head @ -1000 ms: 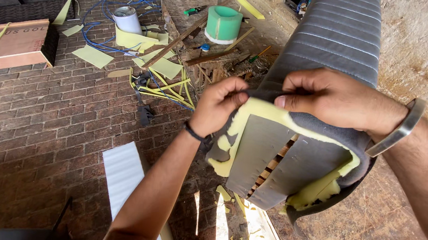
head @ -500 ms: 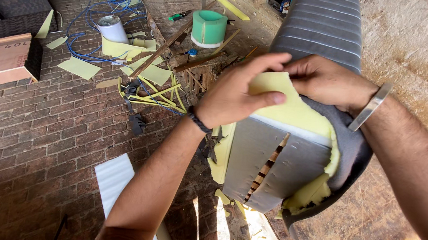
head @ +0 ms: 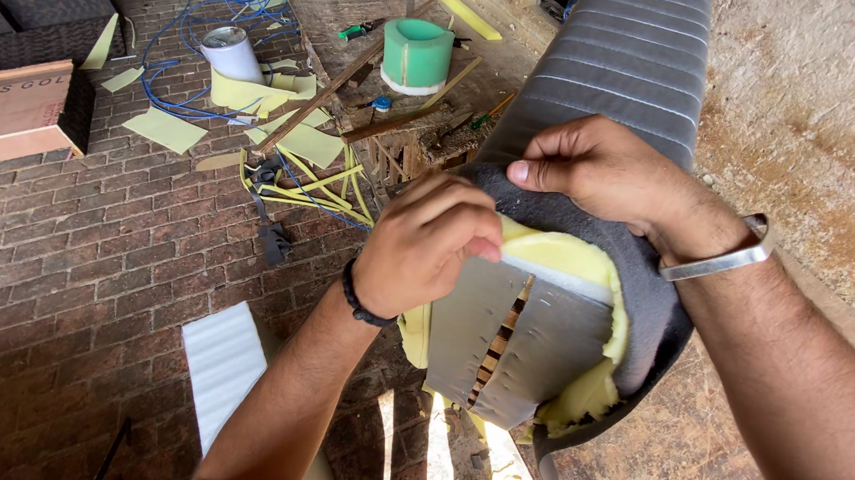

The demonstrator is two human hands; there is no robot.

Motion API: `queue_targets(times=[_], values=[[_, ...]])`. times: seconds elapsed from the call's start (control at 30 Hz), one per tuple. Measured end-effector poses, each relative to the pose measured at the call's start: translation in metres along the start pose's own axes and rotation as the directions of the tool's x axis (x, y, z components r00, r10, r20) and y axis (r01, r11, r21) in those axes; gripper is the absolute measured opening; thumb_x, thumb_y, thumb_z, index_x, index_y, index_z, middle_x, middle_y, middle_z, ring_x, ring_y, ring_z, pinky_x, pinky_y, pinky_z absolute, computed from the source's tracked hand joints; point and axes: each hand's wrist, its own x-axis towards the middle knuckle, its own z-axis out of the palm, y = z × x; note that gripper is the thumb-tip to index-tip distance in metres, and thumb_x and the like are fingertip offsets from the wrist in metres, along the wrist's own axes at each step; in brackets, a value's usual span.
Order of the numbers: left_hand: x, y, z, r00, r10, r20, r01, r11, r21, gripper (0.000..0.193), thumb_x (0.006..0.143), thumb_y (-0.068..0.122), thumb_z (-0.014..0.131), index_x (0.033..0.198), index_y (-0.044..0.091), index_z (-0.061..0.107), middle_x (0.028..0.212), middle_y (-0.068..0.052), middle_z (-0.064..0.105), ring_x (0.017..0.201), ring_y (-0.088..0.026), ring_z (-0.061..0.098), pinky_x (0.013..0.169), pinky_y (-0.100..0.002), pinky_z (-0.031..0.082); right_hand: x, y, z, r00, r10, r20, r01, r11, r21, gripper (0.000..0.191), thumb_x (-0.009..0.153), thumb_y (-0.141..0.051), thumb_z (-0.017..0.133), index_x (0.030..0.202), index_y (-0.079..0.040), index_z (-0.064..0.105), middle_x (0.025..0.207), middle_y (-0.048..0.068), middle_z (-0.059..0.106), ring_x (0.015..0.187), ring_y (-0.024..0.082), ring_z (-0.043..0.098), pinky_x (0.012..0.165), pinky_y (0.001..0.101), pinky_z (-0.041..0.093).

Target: The person removes excess foam from a chair cushion using a hand saw, then staples the grey fabric cover onto the cushion frame using a pneumatic staple gun. The cushion is flipped and adjusted during the process.

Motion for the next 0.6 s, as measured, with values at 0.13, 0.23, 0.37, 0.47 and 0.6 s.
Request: queue_targets(times=[0.13, 0.23, 0.37, 0.47, 0.6], values=[[-0.002, 0.023, -0.010, 0.995, -0.097, -0.024, 0.092, 0.983, -0.159, 0.013, 0.097, 0.001, 0.073, 0.096, 0.010, 0.064, 0.100, -0.001, 0.066, 0.093, -0.015, 0.067, 0.084, -0.033, 0.056, 0.000, -0.001, 0.002, 1.000, 0.000, -0.022, 0.000, 1.000, 0.020, 0.026, 0.095, -0.028, 0.074, 0.085, -0.005, 0.076, 0.070, 0.001, 0.066, 0.070, 0.011, 0.056, 0.070, 0.0306, 0.051], [0.013, 0.053, -0.022, 0.987, -0.148, -0.065, 0.150, 0.988, 0.023, 0.013, 0.095, 0.016, 0.076, 0.102, 0.010, 0.065, 0.105, -0.006, 0.066, 0.100, -0.023, 0.066, 0.089, -0.039, 0.053, 0.000, 0.000, 0.004, 0.999, 0.003, -0.044, -0.001, 0.999, 0.036, 0.021, 0.093, -0.027, 0.074, 0.087, -0.007, 0.077, 0.071, 0.000, 0.069, 0.069, 0.009, 0.058, 0.068, 0.0292, 0.052], [0.047, 0.061, -0.017, 0.996, -0.032, -0.082, 0.045, 0.987, 0.155, 0.053, 0.084, 0.031, 0.077, 0.120, -0.004, 0.061, 0.116, -0.020, 0.063, 0.108, -0.036, 0.063, 0.098, -0.051, 0.048, 0.003, 0.000, 0.005, 0.996, -0.078, -0.032, 0.078, 0.997, -0.003, 0.012, 0.093, -0.016, 0.069, 0.089, -0.006, 0.076, 0.074, 0.000, 0.069, 0.069, 0.010, 0.058, 0.066, 0.0296, 0.052], [0.056, 0.051, -0.005, 0.998, -0.056, 0.034, 0.050, 0.988, 0.149, 0.041, 0.083, 0.032, 0.079, 0.113, 0.004, 0.070, 0.107, -0.009, 0.067, 0.101, -0.028, 0.068, 0.096, -0.047, 0.049, 0.003, 0.000, 0.002, 0.996, -0.089, 0.015, 0.089, 0.996, 0.002, 0.008, 0.087, -0.009, 0.069, 0.091, -0.006, 0.075, 0.075, 0.001, 0.070, 0.068, 0.010, 0.060, 0.065, 0.0296, 0.053], [0.041, 0.041, 0.008, 0.989, -0.114, 0.089, 0.108, 0.992, 0.064, 0.018, 0.089, 0.024, 0.083, 0.098, 0.013, 0.072, 0.097, -0.001, 0.066, 0.095, -0.024, 0.066, 0.087, -0.039, 0.052, 0.001, 0.000, 0.003, 0.985, -0.174, 0.014, 0.174, 0.985, 0.017, 0.012, 0.092, -0.018, 0.072, 0.088, -0.007, 0.076, 0.075, -0.004, 0.072, 0.072, 0.005, 0.062, 0.071, 0.0252, 0.053]])
